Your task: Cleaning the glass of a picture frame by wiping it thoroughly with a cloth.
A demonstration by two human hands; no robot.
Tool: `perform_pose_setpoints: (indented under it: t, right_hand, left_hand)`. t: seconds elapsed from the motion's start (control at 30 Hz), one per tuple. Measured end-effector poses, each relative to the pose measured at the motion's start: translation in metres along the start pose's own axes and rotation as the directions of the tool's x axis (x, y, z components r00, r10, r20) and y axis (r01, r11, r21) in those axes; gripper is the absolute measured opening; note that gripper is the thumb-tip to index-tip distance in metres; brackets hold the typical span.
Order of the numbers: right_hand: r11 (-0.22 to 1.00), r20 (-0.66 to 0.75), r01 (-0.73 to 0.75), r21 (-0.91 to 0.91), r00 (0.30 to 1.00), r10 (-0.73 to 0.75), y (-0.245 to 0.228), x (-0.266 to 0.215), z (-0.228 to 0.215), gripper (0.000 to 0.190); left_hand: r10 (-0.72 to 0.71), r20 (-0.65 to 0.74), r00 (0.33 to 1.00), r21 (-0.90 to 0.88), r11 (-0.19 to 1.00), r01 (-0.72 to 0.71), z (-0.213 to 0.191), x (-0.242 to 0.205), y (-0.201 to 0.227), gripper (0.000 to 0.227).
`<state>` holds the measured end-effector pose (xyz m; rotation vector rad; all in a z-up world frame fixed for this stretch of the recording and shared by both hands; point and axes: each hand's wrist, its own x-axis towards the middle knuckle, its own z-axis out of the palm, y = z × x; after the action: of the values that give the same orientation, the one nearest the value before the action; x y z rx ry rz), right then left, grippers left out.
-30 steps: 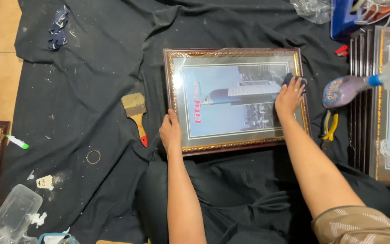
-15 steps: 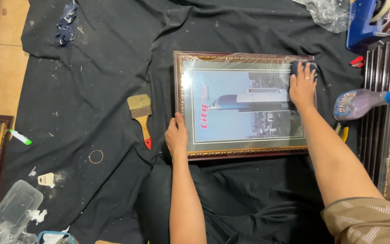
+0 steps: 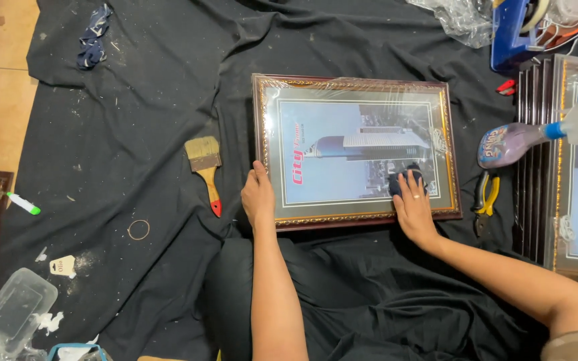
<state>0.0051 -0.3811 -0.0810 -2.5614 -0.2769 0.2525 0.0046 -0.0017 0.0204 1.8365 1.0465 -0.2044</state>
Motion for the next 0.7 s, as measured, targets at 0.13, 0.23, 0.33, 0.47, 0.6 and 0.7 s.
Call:
perform_pose_setpoints:
  t: [0.13, 0.23, 0.33, 0.47, 0.6, 0.7]
  right_hand:
    - [0.994, -0.045, 0.059, -0.092, 0.997, -0.063, 0.004, 0.064, 0.009, 0.055]
    - [0.996, -0.147, 0.034, -0.078, 0.988, -0.045, 0.006, 0.130, 0.016, 0.053]
    - [0.997, -0.260, -0.048, -0.058, 0.965, 0.032, 0.013, 0.193, 0.021, 0.050]
    - [0.984, -0.284, -0.159, -0.086, 0.950, 0.129, 0.031, 0.251, 0.026, 0.053]
    - [0.989, -0.295, -0.063, -0.137, 0.955, 0.020, 0.011, 0.238, 0.022, 0.053]
    - [0.979, -0.216, 0.115, -0.167, 0.965, -0.151, 0.001, 0.201, 0.019, 0.053]
  left_hand:
    - [-0.013, 0.009, 1.000, 0.011, 1.000, 0.013, 0.002, 0.005, -0.002, 0.075]
    - [-0.021, 0.019, 1.000, 0.011, 1.000, 0.020, 0.004, 0.009, -0.002, 0.074]
    - [-0.019, 0.033, 0.999, -0.001, 1.000, 0.019, 0.009, 0.015, -0.007, 0.074]
    - [-0.066, 0.059, 0.996, 0.000, 0.998, 0.066, 0.007, 0.010, -0.002, 0.077]
    - [-0.077, 0.076, 0.994, -0.014, 0.997, 0.079, 0.004, 0.006, 0.002, 0.082]
    - [-0.089, 0.083, 0.993, 0.001, 0.996, 0.089, 0.002, 0.006, 0.004, 0.087]
